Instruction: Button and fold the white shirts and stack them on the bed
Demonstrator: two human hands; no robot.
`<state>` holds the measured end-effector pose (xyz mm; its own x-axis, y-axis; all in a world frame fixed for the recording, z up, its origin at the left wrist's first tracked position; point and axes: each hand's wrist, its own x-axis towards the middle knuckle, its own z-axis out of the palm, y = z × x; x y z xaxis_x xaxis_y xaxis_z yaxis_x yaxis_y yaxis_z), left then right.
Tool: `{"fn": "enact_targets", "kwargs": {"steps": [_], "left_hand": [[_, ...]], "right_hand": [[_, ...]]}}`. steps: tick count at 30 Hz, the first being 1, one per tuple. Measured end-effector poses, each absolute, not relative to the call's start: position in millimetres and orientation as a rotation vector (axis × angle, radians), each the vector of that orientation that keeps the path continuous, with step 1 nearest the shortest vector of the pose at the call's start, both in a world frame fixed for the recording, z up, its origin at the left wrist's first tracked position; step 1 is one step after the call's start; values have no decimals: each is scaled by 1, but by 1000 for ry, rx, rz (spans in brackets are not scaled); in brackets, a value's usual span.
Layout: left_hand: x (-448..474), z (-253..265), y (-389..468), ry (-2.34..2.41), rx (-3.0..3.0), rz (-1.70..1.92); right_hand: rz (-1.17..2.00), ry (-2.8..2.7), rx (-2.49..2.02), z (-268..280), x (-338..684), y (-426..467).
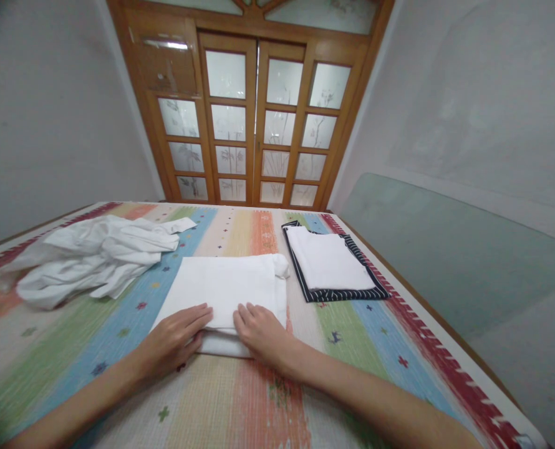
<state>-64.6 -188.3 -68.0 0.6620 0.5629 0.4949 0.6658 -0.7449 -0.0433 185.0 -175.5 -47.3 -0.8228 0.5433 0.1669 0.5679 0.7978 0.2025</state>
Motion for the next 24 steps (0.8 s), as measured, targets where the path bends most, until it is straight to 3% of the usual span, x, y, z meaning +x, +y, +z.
{"fn": "enact_targets", "kwargs": {"steps": [12, 24], "left_hand": [[-77, -79, -194, -626, -2363, -733], [-68, -71, -199, -817, -2682, -454]], "right_hand": [[-864, -2496, -602, -56, 189, -189], [-616, -2750, -611, -71, 201, -202]]}}
